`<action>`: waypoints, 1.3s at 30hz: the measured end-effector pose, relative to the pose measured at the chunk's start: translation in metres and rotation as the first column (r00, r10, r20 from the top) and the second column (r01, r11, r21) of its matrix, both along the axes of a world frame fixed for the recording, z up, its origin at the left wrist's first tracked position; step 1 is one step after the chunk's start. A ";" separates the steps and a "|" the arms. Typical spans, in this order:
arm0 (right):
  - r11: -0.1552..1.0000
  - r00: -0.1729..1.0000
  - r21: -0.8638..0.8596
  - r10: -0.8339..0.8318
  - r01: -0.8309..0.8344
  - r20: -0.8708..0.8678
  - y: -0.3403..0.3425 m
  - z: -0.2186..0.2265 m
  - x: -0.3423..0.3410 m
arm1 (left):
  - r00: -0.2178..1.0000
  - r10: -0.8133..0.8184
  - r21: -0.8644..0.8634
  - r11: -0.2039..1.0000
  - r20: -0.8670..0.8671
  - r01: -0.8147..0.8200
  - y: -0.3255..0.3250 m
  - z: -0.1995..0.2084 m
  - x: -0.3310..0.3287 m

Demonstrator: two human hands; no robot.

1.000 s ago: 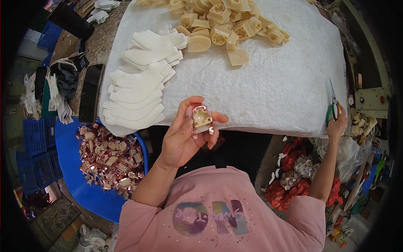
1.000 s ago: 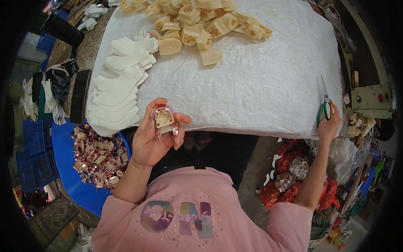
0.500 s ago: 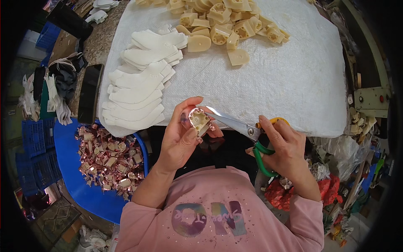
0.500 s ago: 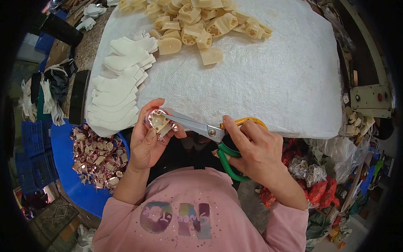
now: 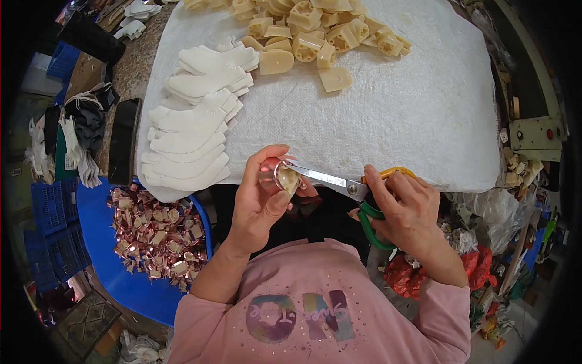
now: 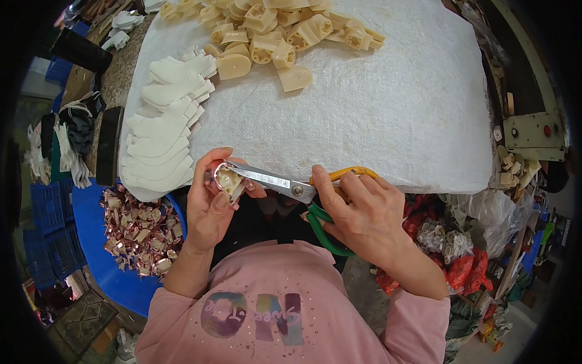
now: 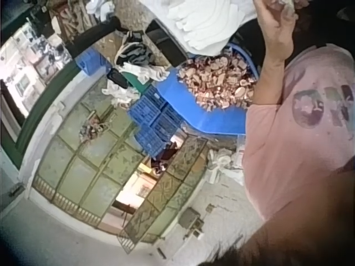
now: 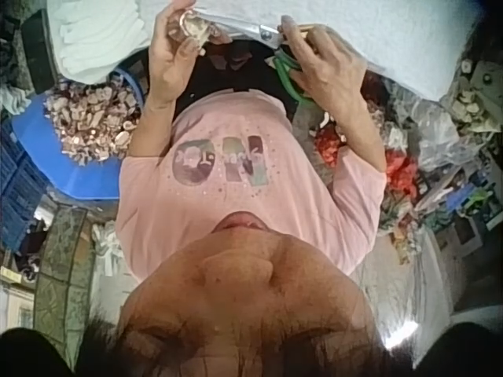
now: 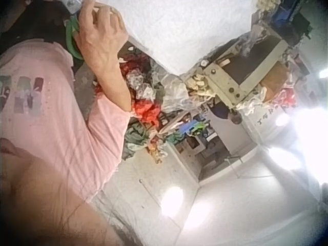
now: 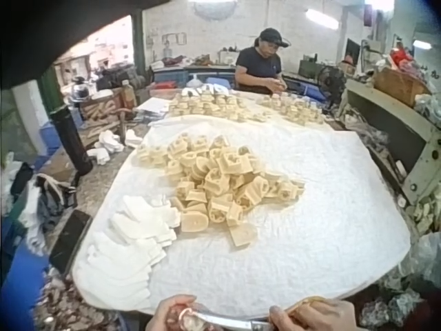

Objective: The recorder is wrapping material around shoe heel components and trimming the excess with scissors.

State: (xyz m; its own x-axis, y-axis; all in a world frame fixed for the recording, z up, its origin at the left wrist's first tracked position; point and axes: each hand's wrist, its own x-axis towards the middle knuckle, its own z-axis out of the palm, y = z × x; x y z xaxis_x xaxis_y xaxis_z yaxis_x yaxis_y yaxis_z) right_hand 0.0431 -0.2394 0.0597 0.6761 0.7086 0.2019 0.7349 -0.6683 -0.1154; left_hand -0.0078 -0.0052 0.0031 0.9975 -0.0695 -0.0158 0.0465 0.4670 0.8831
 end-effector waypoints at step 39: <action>0.993 0.970 0.042 0.099 -0.111 0.221 -0.015 -0.026 -0.001 | 0.956 -0.280 -0.459 0.864 -0.092 0.209 0.004 -0.004 -0.006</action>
State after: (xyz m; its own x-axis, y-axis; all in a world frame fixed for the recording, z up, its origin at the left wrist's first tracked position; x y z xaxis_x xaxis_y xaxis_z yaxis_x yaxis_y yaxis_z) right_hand 0.0425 -0.2545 0.0340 0.5341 0.7573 0.3758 0.8120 -0.5833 0.0214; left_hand -0.0137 -0.0016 -0.0012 0.9355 -0.3455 -0.0736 0.3251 0.7606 0.5619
